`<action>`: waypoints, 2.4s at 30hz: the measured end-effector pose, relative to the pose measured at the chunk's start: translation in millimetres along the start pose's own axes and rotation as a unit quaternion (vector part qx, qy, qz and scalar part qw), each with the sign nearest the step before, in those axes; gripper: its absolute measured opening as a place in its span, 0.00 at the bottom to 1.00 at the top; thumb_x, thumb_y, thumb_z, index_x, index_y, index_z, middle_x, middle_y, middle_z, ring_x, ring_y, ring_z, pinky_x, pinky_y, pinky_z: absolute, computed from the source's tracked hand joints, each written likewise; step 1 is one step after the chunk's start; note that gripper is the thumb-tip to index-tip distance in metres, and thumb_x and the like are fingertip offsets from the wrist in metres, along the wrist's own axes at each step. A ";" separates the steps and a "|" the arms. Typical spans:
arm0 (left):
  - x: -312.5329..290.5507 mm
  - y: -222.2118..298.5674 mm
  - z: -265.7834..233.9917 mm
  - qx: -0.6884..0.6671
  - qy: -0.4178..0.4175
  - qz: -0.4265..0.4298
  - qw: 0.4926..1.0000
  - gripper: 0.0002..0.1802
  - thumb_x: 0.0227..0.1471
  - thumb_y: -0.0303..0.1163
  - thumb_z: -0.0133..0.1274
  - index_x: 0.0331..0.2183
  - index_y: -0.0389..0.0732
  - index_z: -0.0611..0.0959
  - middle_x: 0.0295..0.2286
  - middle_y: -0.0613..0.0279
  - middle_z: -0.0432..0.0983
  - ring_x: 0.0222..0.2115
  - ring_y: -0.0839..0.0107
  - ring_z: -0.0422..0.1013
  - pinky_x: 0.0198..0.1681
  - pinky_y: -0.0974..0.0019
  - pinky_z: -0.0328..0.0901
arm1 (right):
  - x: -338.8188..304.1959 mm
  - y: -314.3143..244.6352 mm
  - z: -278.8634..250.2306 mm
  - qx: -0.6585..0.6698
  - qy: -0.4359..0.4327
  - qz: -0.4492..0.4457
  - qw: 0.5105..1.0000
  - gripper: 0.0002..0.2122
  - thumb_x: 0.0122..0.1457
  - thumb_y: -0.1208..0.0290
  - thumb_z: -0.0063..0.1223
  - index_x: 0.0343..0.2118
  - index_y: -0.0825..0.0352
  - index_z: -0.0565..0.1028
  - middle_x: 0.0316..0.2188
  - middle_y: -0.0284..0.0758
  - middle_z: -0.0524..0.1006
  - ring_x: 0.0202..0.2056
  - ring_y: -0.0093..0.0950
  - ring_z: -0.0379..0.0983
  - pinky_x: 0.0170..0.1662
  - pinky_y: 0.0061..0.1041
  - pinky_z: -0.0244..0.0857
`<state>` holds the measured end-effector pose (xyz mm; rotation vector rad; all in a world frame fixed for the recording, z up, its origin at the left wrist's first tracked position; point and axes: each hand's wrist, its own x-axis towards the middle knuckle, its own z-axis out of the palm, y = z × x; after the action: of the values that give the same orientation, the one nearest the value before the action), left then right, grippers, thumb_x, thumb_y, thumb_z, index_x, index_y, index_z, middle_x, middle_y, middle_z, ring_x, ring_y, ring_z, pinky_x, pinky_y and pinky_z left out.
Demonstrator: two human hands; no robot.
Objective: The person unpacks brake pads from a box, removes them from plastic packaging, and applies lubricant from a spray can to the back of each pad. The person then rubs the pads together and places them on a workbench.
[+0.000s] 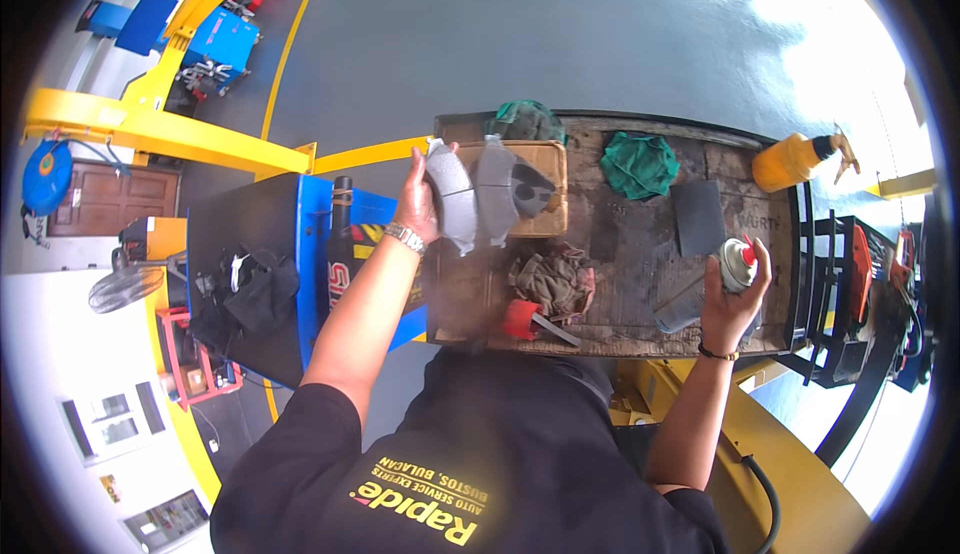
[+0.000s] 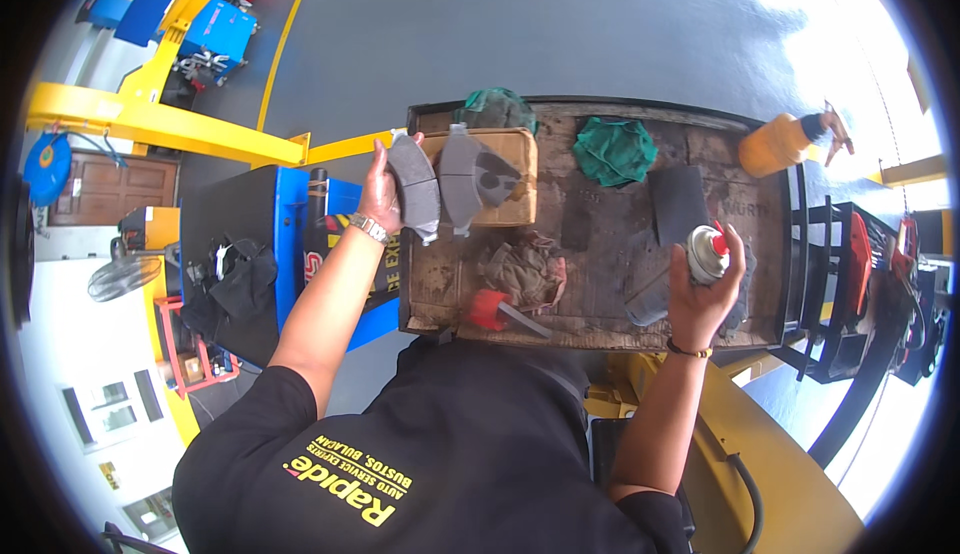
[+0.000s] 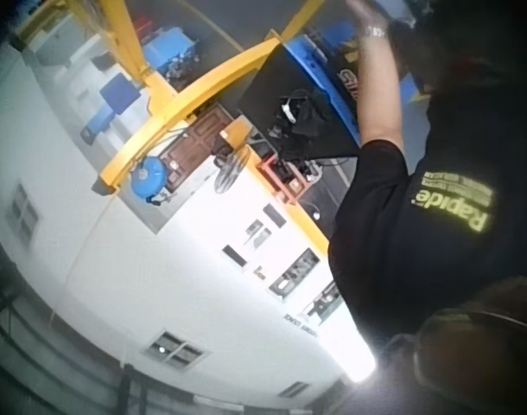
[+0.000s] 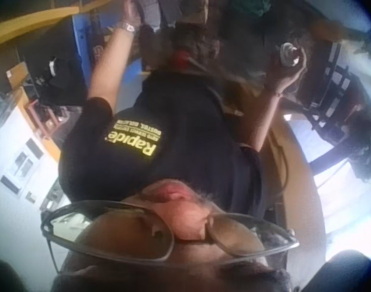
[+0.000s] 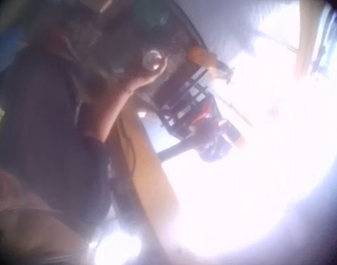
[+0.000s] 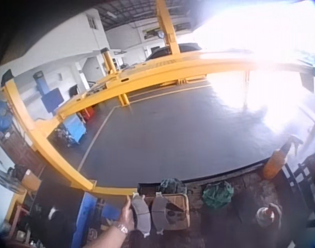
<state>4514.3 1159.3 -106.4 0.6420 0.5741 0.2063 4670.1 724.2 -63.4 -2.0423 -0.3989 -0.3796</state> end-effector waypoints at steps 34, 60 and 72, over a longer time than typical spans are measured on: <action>71.3 -410.7 390.4 0.722 -0.635 0.262 -0.083 0.18 0.56 0.31 0.50 0.49 0.44 0.77 0.48 0.58 0.75 0.52 0.60 0.71 0.57 0.49 0.60 | -187.1 -5.7 -75.2 0.134 0.158 0.289 0.935 0.34 0.45 0.73 0.72 0.57 0.64 0.68 0.46 0.38 0.74 0.47 0.29 0.72 0.52 0.28 0.66; -14.7 -155.6 112.8 0.708 -0.268 0.054 0.651 0.43 0.39 0.42 0.69 0.55 0.33 0.73 0.45 0.51 0.74 0.47 0.60 0.72 0.52 0.61 0.67 | -115.5 -57.5 -40.5 0.043 -0.060 0.040 0.996 0.31 0.42 0.70 0.72 0.52 0.61 0.70 0.45 0.40 0.76 0.44 0.39 0.73 0.47 0.36 0.65; 12.6 -161.2 105.8 -0.047 -0.132 -0.250 0.958 0.36 0.66 0.59 0.30 0.54 0.37 0.73 0.41 0.50 0.78 0.39 0.58 0.76 0.45 0.53 0.72 | -114.4 -112.9 33.7 -0.136 -0.225 -0.076 0.962 0.24 0.43 0.60 0.69 0.46 0.50 0.74 0.37 0.42 0.74 0.36 0.38 0.74 0.39 0.38 0.63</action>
<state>4585.6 983.3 -142.3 0.4043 0.4486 -0.3232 4522.3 792.1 -40.3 -2.3750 -0.8215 -0.0544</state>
